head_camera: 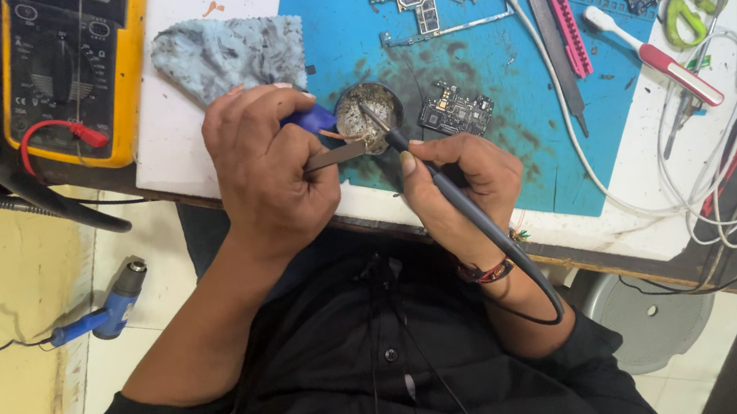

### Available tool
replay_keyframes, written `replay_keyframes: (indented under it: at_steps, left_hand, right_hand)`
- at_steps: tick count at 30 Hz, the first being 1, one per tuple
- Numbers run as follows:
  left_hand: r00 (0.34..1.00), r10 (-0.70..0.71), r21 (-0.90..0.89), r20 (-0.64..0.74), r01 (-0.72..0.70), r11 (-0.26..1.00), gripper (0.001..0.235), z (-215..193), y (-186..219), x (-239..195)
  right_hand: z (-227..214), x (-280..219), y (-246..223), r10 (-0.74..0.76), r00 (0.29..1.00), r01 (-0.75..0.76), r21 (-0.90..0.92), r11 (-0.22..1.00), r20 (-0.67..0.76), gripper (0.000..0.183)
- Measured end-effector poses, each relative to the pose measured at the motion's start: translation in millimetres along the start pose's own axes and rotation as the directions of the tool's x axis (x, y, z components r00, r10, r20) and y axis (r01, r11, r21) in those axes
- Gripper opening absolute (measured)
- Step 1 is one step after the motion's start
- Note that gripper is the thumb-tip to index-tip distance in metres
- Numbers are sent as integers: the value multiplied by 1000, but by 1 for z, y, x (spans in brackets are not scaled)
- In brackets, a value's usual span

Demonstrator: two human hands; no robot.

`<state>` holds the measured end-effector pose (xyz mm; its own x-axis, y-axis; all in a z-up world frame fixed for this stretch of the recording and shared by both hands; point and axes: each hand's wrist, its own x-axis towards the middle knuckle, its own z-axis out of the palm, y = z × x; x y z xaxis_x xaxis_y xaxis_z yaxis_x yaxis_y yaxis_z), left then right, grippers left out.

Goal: The person uses a soldering iron and tweezers to work on a small circuit board, applying flux and solder to specific points. They also use a toothbrush to clean the board and a multimeter to test connections.

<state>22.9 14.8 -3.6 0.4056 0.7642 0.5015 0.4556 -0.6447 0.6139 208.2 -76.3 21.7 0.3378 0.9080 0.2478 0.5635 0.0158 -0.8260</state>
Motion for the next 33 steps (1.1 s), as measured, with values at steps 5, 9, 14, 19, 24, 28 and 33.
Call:
replay_keyframes:
  at_steps: [5, 9, 14, 19, 24, 28, 33]
  left_hand:
    - [999, -34, -20, 22, 34, 999, 19, -2, 2, -1]
    - [999, -33, -79, 39, 36, 996, 22, -8, 6, -7]
    - [999, 11, -179, -31, -16, 984, 19, -14, 4, -12]
    - [978, -115, -227, -175, 74, 971, 28, -16, 6, -24]
    - [944, -270, -416, -188, 172, 893, 17, -19, 2, -26]
    - [925, -359, -650, -123, 198, 733, 19, -14, 4, -17]
    - [978, -179, -386, -104, 126, 914, 15, -3, 7, 1]
  right_hand:
    - [0, 1, -2, -14, 1000, 14, 1, 1000, -6, 12]
    - [0, 2, -2, -19, 1000, 19, 4, 1000, -5, 12]
    - [0, 2, -2, -7, 1000, 7, 27, 1000, -9, 11]
    - [0, 1, 0, -35, 999, 35, -2, 999, -9, 12]
    - [-1, 2, 1, -47, 999, 47, 0, 999, -4, 12]
    - [0, 2, 1, -46, 999, 46, -2, 999, -4, 11]
    - [0, 2, 0, -49, 999, 49, -35, 998, -7, 12]
